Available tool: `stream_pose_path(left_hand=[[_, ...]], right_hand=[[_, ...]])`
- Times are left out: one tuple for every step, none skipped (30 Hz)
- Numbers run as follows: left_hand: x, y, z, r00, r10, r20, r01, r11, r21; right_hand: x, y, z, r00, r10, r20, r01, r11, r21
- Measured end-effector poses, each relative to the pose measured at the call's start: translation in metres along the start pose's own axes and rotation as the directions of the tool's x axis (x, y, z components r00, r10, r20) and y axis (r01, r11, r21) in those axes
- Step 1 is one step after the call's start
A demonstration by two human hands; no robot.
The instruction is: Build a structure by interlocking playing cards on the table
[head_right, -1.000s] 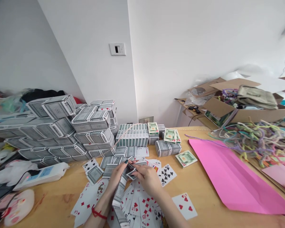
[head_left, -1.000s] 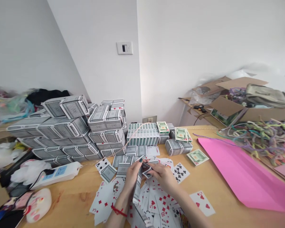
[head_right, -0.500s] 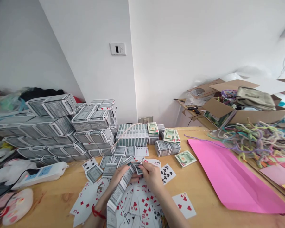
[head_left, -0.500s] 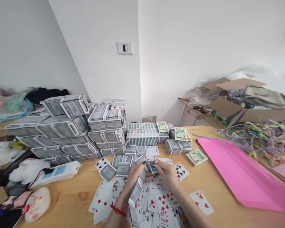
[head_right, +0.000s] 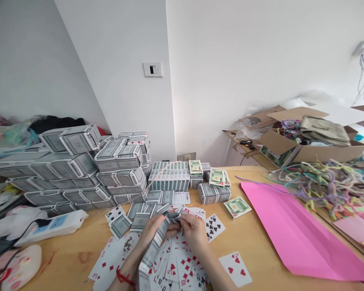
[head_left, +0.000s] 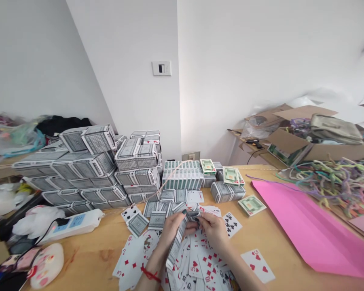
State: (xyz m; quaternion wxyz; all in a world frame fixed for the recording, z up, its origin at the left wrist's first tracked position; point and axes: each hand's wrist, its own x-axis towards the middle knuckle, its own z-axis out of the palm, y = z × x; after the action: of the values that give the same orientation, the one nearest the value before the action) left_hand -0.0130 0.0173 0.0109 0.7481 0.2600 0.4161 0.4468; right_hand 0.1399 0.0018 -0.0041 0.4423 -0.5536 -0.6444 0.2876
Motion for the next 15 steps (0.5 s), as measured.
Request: stream_pose_path(left_hand=[[-0.001,0.001,0.001,1.000,0.003,0.001,-0.003,1.000,0.011],[-0.001,0.002,0.002,1.000,0.004,0.002,-0.004,1.000,0.023],[-0.002,0.003,0.002,1.000,0.004,0.003,-0.005,0.999,0.036],[-0.003,0.004,0.003,1.000,0.009,0.009,-0.009,0.999,0.048],[-0.003,0.005,0.003,1.000,0.013,0.016,-0.014,0.998,0.058],[-0.004,0.005,0.003,1.000,0.016,0.024,-0.017,0.998,0.068],[-0.004,0.005,0.002,0.999,0.012,0.035,-0.015,0.997,0.079],[-0.004,0.005,0.002,0.999,0.001,0.044,-0.005,0.996,0.091],[-0.004,0.004,0.001,0.999,-0.017,0.050,0.012,0.995,0.104],[-0.004,0.002,0.001,0.998,-0.039,0.054,0.033,0.993,0.115],[-0.003,0.000,0.000,0.996,-0.061,0.058,0.054,0.991,0.125],[-0.002,-0.002,0.000,0.995,-0.077,0.059,0.069,0.989,0.130],[-0.002,-0.004,-0.001,0.995,-0.080,0.054,0.073,0.989,0.126],[-0.001,-0.006,-0.001,0.998,-0.051,0.039,0.047,0.993,0.106],[0.000,-0.007,-0.001,0.999,-0.021,0.026,0.019,0.996,0.082]], right_hand=[[0.000,0.000,0.000,1.000,0.003,0.004,-0.003,1.000,-0.001],[-0.001,-0.001,0.000,1.000,0.004,0.018,-0.004,1.000,0.004],[-0.001,-0.002,-0.001,0.999,0.002,0.037,-0.002,1.000,0.010],[-0.002,-0.002,-0.001,0.998,-0.003,0.058,0.003,1.000,0.012],[-0.002,-0.002,-0.001,0.998,-0.013,0.069,0.013,1.000,0.004],[-0.003,-0.001,-0.001,0.997,-0.029,0.069,0.029,1.000,-0.010],[-0.003,0.000,-0.002,0.997,-0.047,0.057,0.049,0.998,-0.029],[-0.004,0.001,-0.002,0.997,-0.066,0.040,0.068,0.996,-0.053],[-0.005,0.002,-0.003,0.996,-0.086,0.023,0.087,0.993,-0.076],[-0.006,0.003,-0.003,0.995,-0.102,0.007,0.102,0.990,-0.098],[-0.006,0.004,-0.004,0.993,-0.116,-0.003,0.115,0.986,-0.121],[-0.007,0.004,-0.005,0.992,-0.128,-0.005,0.126,0.981,-0.145],[-0.008,0.003,-0.007,0.990,-0.140,-0.001,0.137,0.976,-0.171],[-0.009,0.002,-0.008,0.988,-0.155,0.010,0.154,0.968,-0.197],[-0.010,0.001,-0.009,0.984,-0.175,0.024,0.176,0.959,-0.221]])
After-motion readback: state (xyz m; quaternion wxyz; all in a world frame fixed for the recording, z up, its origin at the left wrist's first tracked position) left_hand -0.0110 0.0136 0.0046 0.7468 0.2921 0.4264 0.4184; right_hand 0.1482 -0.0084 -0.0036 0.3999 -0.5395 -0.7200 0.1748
